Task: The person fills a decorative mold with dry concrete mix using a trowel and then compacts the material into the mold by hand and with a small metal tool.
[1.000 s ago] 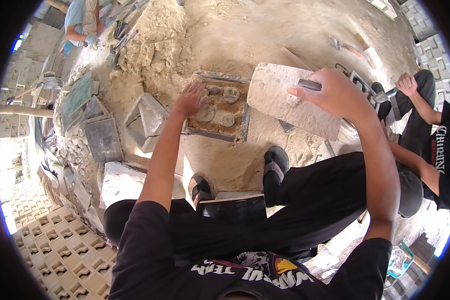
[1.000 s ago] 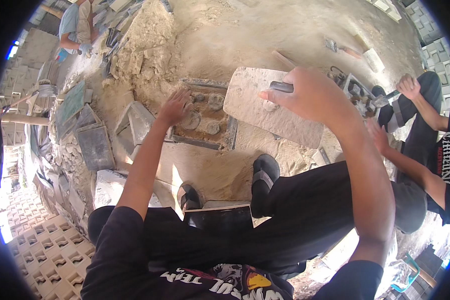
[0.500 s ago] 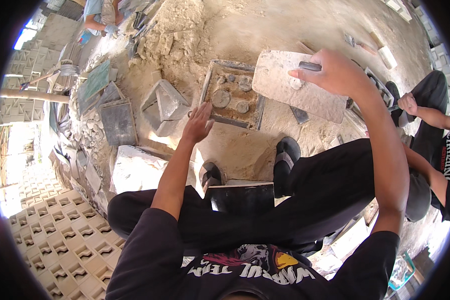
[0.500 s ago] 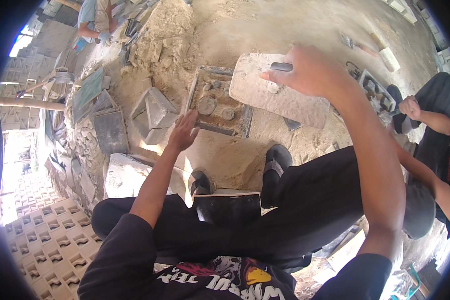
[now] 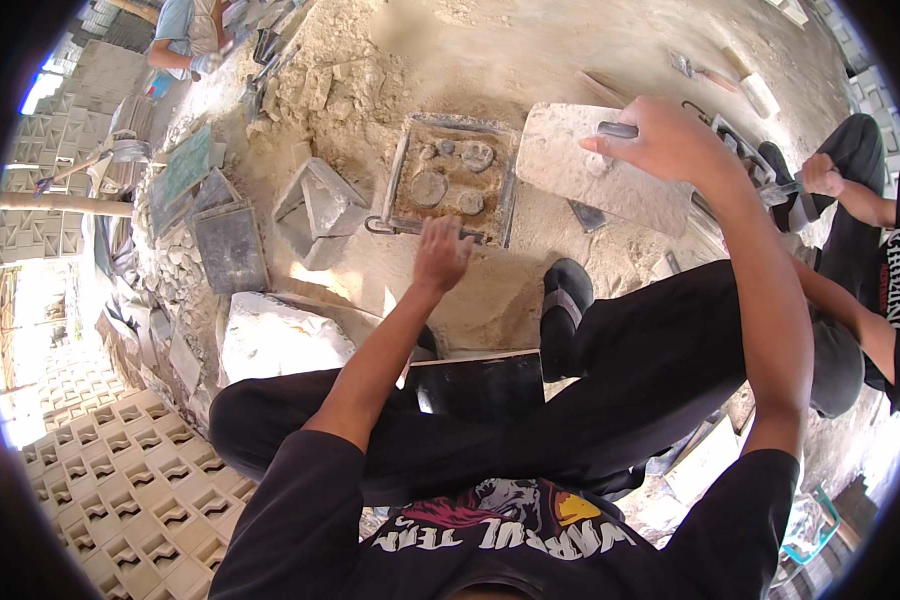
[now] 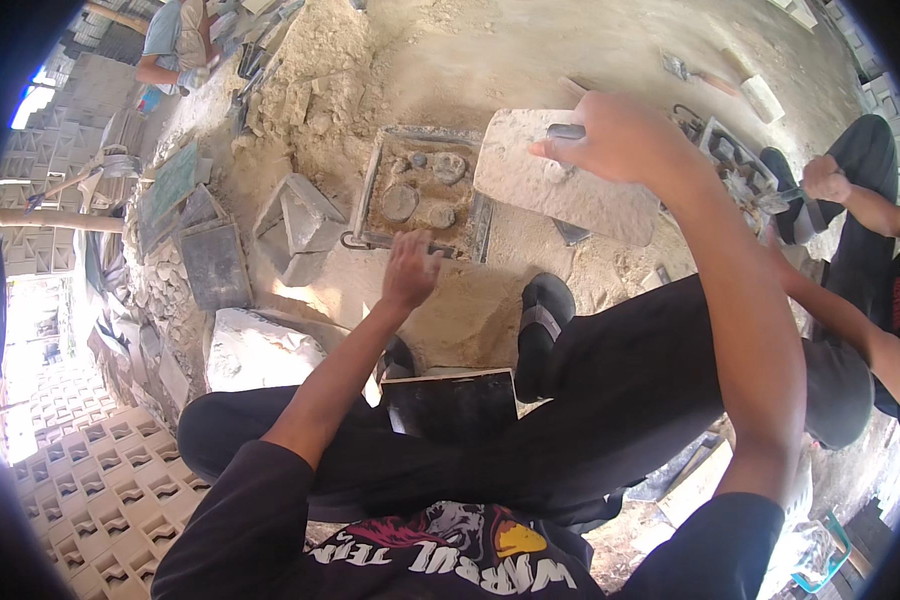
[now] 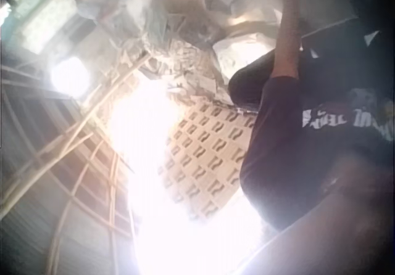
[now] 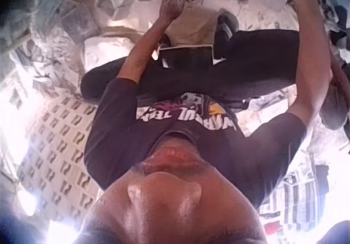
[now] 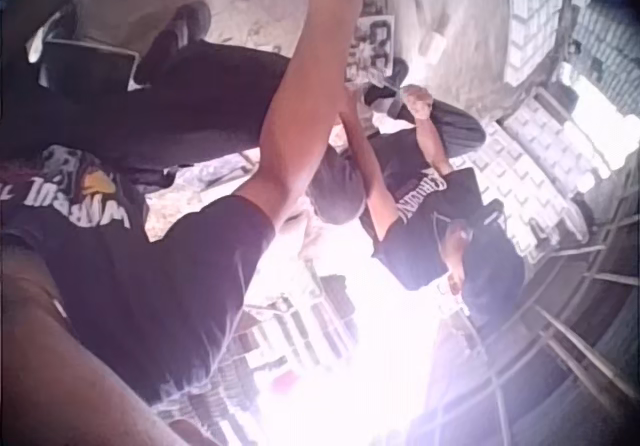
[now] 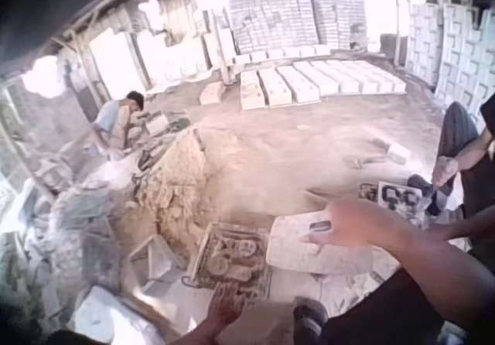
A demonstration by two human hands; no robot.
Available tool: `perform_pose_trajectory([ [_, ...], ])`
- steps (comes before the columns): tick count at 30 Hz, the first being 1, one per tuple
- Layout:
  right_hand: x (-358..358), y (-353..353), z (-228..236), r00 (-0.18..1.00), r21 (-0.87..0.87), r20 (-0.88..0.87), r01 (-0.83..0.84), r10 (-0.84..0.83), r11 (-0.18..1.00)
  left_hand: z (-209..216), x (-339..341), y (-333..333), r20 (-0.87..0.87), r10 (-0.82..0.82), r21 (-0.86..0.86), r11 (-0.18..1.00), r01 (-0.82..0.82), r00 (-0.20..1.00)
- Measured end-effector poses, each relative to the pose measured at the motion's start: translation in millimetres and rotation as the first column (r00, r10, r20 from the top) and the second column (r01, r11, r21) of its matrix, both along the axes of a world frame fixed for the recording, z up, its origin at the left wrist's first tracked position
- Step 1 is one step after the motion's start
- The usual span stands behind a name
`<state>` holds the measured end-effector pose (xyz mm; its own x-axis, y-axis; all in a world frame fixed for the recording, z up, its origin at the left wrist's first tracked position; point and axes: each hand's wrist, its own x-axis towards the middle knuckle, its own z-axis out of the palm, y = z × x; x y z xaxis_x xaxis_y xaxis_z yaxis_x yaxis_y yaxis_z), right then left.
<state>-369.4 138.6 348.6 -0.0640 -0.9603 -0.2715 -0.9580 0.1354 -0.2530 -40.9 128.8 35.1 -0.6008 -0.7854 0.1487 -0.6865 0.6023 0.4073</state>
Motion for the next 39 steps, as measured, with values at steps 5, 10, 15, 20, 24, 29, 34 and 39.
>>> perform_pose_trajectory([
  [5, -4.4, 0.4, -7.5, 1.000, -0.005, -0.003, -0.015, 0.015, 1.000, -2.1, -27.9, 19.9, -0.096, -0.102, 0.050, 0.993, 0.107, 0.990],
  [10, -3.4, 7.1, -16.0, 0.999, -0.048, 0.040, -0.029, 0.031, 0.998, -5.0, -12.4, 17.1, 0.089, -0.284, -0.039, 0.957, 0.288, 0.955],
  [15, 1.5, 14.4, -12.3, 1.000, -0.006, 0.017, -0.018, 0.018, 1.000, 1.9, -29.4, -15.3, 0.350, -0.241, -0.133, 0.944, 0.302, 0.906],
  [20, -5.1, 19.6, -21.6, 0.999, 0.027, 0.046, 0.003, -0.004, 1.000, 12.5, -68.2, -54.4, 0.437, -0.161, -0.181, 0.948, 0.262, 0.885],
  [24, -3.7, 22.7, -26.7, 1.000, 0.064, -0.017, 0.017, -0.016, 0.998, 14.3, -72.8, -93.1, 0.366, -0.106, -0.222, 0.955, 0.197, 0.925],
  [29, -20.7, 20.3, -42.2, 0.991, 0.128, -0.126, 0.068, -0.052, 0.989, 27.1, -77.7, -126.7, 0.133, -0.096, -0.234, 0.964, 0.126, 0.986],
  [34, -9.8, 13.4, -39.6, 0.996, 0.082, -0.079, 0.056, -0.050, 0.995, 9.0, -46.4, -170.1, 0.106, 0.329, 0.028, 0.943, -0.333, 0.939],
  [39, 0.6, 4.0, -34.4, 0.996, 0.152, -0.078, 0.049, -0.038, 0.987, -3.7, -29.0, -187.3, 0.087, 0.209, 0.116, 0.969, -0.218, 0.974],
])
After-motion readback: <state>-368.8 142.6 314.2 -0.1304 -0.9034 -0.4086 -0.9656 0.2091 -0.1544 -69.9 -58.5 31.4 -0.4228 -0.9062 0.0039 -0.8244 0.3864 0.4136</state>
